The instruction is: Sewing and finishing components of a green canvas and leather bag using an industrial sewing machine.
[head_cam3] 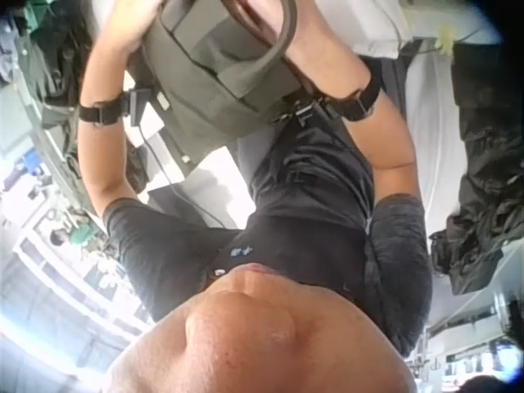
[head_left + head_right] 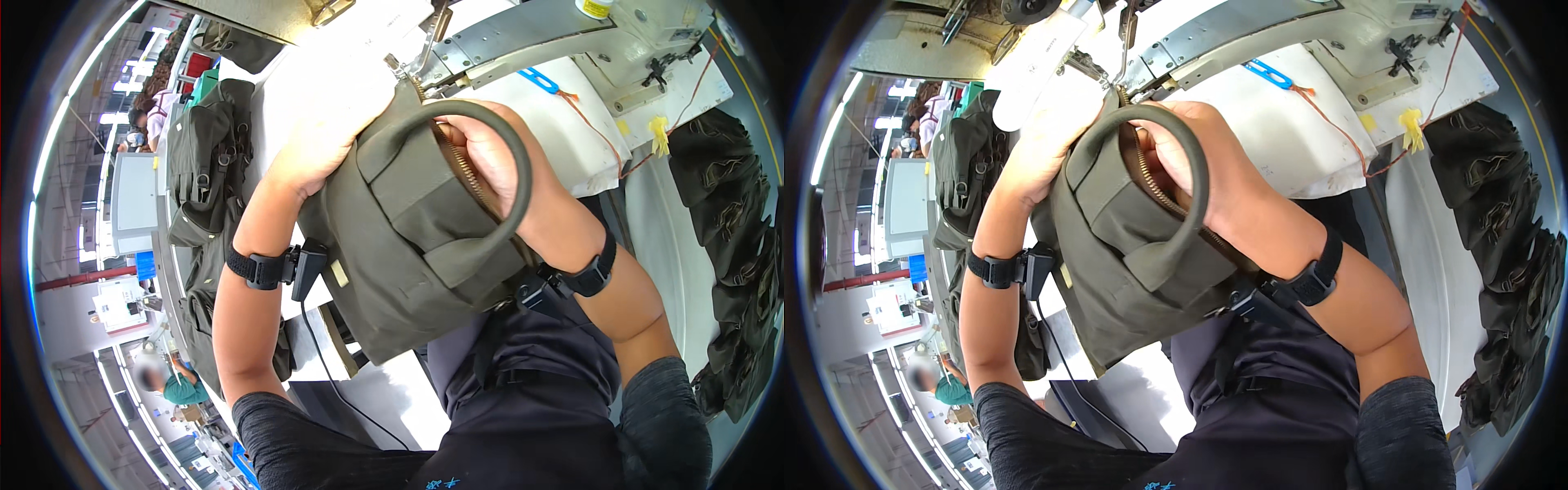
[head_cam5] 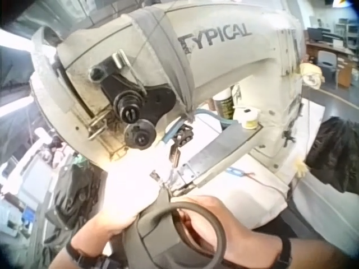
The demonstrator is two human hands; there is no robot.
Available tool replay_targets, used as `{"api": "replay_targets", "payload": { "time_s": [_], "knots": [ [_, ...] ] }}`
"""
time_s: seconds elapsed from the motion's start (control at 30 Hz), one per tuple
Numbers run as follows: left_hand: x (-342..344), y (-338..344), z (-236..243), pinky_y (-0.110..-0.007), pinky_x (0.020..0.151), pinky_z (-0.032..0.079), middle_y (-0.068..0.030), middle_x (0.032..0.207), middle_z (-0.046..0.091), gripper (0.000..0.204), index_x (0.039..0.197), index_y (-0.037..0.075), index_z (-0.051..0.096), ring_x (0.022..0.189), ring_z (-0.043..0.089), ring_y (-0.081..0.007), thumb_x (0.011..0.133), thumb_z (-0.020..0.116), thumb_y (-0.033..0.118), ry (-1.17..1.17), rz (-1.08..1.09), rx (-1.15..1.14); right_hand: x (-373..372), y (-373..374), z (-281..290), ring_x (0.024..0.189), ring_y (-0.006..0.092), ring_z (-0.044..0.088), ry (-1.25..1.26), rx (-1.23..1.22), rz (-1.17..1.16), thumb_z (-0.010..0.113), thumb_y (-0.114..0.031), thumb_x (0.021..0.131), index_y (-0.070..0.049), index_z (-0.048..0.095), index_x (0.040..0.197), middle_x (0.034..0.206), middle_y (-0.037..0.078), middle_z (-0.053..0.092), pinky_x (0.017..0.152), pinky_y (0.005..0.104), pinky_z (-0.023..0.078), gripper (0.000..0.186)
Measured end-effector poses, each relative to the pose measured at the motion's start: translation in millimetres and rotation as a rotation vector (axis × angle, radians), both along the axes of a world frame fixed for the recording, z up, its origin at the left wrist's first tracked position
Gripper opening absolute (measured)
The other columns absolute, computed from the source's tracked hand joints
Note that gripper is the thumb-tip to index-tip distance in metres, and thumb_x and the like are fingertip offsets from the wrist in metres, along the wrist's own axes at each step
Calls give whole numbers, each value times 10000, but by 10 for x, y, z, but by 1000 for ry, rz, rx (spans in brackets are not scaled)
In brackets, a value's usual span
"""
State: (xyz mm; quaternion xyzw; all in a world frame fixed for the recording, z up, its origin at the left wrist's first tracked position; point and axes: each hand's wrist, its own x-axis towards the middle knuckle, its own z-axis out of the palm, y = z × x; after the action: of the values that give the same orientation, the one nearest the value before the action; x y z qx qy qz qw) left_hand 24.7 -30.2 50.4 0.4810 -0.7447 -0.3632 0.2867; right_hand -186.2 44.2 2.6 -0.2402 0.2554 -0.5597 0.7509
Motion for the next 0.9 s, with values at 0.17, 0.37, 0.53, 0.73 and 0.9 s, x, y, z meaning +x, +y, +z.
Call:
{"api": "replay_targets", "payload": {
  "time_s": [0.17,0.37,0.53,0.73,0.9],
  "knots": [
    [142,-92,-10,-294,977,505,-77,1199,695,280,1202,2,721,1116,628,-132,1007,688,200,46,80,361,41,-66,172,728,89,601,41,73,-41,676,-195,992,64,680,951,853,50,675,656,258,499,262],
    [-17,8,134,-292,983,507,-75,1213,702,316,1254,-9,693,1113,636,-141,1016,675,198,83,-22,271,-26,-56,135,744,77,604,58,2,-6,667,-195,1004,48,691,958,863,36,683,678,257,505,249],
    [11,-47,92,-290,985,502,-83,1219,703,322,1244,-11,700,1114,634,-142,1011,681,210,111,-34,348,-18,-66,143,735,59,574,70,-106,13,657,-169,1007,24,694,931,839,2,657,671,249,486,210],
    [-81,87,259,-240,809,492,-36,1087,699,251,1111,15,741,944,623,-100,989,715,233,-370,-126,-276,-4,-121,56,665,53,490,277,-227,-62,653,-112,972,33,653,811,702,-11,576,608,271,435,216],
    [-224,241,316,-225,633,426,34,862,626,232,944,24,747,738,530,-53,963,752,256,-408,-122,-395,13,-151,-63,611,100,461,501,-396,-205,665,-72,919,38,643,801,642,49,565,591,309,429,163]
  ]
}}
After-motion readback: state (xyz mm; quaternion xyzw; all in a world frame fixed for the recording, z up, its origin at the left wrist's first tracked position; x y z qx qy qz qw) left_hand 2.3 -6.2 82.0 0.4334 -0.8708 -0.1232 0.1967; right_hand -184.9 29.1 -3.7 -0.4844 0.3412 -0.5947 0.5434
